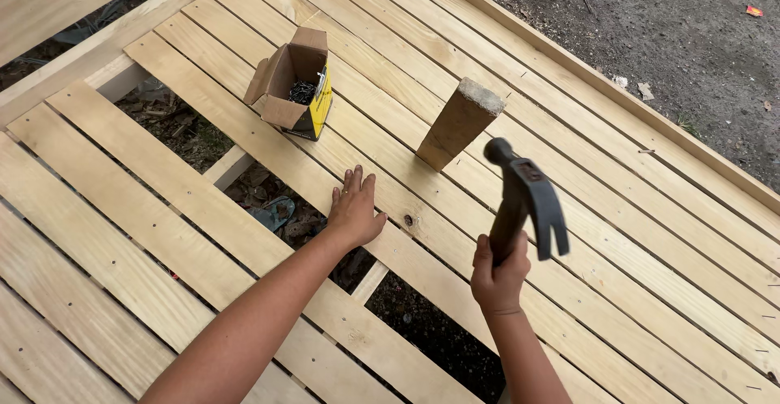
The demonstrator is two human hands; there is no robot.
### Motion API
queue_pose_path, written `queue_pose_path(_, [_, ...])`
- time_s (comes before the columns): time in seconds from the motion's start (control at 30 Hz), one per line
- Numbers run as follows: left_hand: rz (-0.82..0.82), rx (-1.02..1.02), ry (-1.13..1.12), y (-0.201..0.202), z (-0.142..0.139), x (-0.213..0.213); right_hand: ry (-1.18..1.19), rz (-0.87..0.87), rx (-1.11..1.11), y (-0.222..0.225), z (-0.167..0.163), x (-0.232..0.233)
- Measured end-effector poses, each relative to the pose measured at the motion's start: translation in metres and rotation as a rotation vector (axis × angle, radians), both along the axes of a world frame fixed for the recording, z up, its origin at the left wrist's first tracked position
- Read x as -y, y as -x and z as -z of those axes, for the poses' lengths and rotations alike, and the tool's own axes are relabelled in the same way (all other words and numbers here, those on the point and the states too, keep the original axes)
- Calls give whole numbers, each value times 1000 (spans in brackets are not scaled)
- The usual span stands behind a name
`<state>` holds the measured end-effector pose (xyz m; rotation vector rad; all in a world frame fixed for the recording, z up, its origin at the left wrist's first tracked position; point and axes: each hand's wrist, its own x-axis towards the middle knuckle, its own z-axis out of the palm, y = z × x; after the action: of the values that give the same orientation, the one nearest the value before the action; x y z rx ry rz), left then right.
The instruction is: The person sits on a slatted wooden furniture frame and hammers nails into the slats using a claw hammer, holding a concrete block in the other hand. They move along the frame, positioning nails and driving them into the wooden slats one at a time.
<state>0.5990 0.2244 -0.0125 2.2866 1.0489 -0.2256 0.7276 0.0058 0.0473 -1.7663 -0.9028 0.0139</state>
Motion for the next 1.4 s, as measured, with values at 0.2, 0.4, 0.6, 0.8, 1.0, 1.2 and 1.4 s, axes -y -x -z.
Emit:
queue_pose_path(0.2, [-31, -9, 16, 10, 3, -1, 809, 59, -664, -16, 0, -8])
queue_pose_path(0.4, [-47, 256, -25, -13, 3, -6, 646, 84, -345, -12, 2, -2])
queue_pose_path(0.6, [-333, 920, 116, -93, -43, -40, 904, 33, -466, -23, 16, 1])
queue_pose_path(0.8, [-538, 945, 354, -124, -69, -42, 461, 167, -873, -54, 27, 25])
queue_pose_path(1.0, [-376, 1179, 180, -120, -63, -38, 94, 302, -959, -80, 61, 22])
queue_pose_path(1.2, [-403, 1259, 231, -150, -48, -48, -11, 313, -1137, -85, 72, 30])
queue_pose_path(1.4, [-358, 1122, 119, -171, -38, -36, 58, 292, -1158, -85, 68, 32])
